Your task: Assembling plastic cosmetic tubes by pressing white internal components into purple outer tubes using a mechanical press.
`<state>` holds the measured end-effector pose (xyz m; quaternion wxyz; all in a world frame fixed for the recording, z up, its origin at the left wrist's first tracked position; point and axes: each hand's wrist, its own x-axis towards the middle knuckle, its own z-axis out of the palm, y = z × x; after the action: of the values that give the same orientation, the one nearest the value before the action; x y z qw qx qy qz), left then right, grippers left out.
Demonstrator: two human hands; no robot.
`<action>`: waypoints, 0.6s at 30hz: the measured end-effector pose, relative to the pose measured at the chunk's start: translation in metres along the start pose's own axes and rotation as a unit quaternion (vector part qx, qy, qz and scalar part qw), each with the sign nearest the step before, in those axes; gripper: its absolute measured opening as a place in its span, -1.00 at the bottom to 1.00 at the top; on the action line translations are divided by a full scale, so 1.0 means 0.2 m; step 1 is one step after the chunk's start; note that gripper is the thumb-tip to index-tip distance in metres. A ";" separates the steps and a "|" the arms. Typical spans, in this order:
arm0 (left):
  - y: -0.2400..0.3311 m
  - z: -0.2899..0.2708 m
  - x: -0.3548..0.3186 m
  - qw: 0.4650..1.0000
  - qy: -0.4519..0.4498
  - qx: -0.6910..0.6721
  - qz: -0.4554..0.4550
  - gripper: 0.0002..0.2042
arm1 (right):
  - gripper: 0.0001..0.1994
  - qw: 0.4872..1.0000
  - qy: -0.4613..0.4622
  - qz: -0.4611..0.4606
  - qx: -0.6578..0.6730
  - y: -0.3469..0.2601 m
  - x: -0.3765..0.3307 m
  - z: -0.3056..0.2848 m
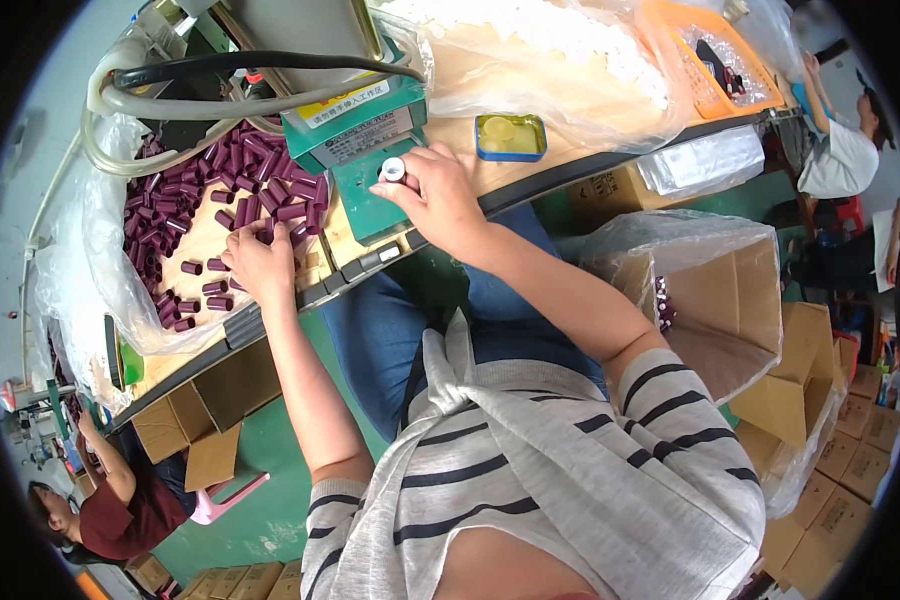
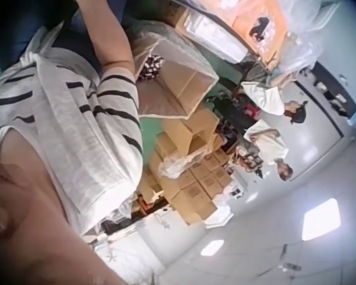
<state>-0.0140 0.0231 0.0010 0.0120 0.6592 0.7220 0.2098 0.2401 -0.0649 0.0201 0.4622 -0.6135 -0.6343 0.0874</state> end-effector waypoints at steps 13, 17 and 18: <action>0.06 -0.05 -0.05 0.944 0.159 -0.241 0.161 -0.72 | -0.82 0.994 -0.001 0.051 0.099 -0.05 0.06 -0.13; 0.06 -0.08 -0.09 0.923 0.128 -0.338 0.133 -0.71 | -0.76 0.994 0.003 0.079 0.069 -0.02 -0.01 -0.31; 0.04 -0.07 -0.08 0.918 0.128 -0.357 0.114 -0.71 | -0.73 0.977 0.019 0.145 0.153 0.00 -0.06 -0.38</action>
<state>-0.0078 0.0050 0.0117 0.1308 0.6562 0.5147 0.5361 0.2910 -0.1086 0.0563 0.5447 -0.6230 -0.5086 0.2377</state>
